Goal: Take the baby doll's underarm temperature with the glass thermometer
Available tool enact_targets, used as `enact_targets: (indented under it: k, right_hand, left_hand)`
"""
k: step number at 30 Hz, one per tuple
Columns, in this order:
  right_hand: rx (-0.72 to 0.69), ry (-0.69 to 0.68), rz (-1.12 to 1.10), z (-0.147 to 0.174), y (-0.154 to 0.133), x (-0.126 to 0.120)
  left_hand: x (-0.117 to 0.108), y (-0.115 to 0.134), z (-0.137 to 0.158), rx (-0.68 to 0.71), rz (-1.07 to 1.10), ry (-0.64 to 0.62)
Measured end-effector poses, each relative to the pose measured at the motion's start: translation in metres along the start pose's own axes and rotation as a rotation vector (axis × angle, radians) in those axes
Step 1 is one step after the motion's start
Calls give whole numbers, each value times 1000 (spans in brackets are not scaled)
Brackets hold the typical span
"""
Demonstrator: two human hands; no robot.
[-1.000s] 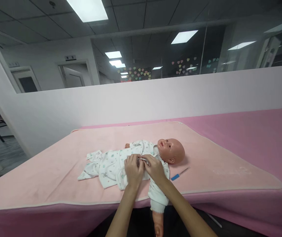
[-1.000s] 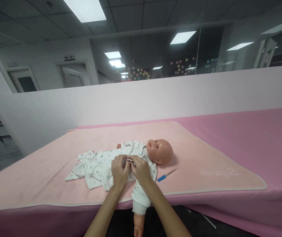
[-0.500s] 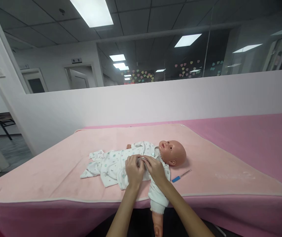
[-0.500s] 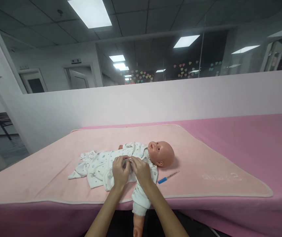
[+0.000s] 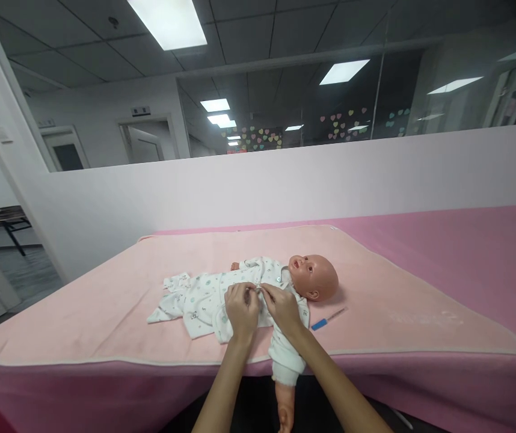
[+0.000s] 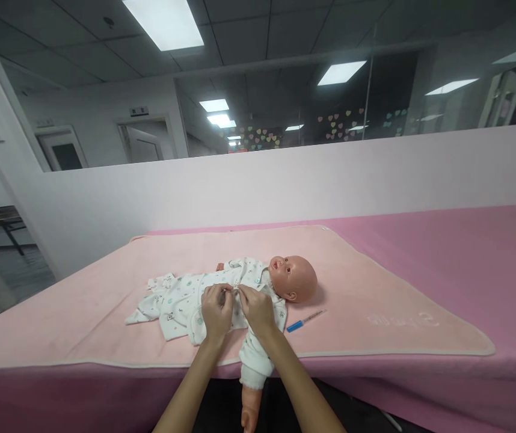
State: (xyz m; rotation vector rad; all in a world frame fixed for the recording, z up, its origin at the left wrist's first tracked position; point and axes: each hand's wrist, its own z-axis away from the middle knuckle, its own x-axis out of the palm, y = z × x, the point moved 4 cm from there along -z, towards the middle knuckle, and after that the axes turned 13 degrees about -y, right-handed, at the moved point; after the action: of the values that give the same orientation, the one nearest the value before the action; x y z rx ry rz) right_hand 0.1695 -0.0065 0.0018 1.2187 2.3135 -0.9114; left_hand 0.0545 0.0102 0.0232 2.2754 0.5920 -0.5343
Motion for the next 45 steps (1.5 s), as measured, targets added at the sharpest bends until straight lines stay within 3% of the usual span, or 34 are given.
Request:
enact_targets:
  k: [4,6,9,12,21,40,45]
  right_hand:
    - [24,2,34,0,0,-2]
    - [27,6,19,1,0,-3]
    - [59,12,-26,2,0,-6]
    - [91,12,-72,3,0,-8]
    - [139,-22,-181,3,2,-7]
    - [137,-24,-161,1,0,-9]
    - [134,-24,-166,0,1,-10]
  left_hand:
    - [-15,-12,3,-143,10,108]
    - [-20,-18,5,-187,15,81]
    - [-21,-21,9,-153,22,-43]
    - [-21,-19,12,-128,21,-90]
    - [-20,-21,14,-141,18,-69]
    - [-22,-20,14,-168,114,-40]
    - [-18,-19,14,-130,21,-80]
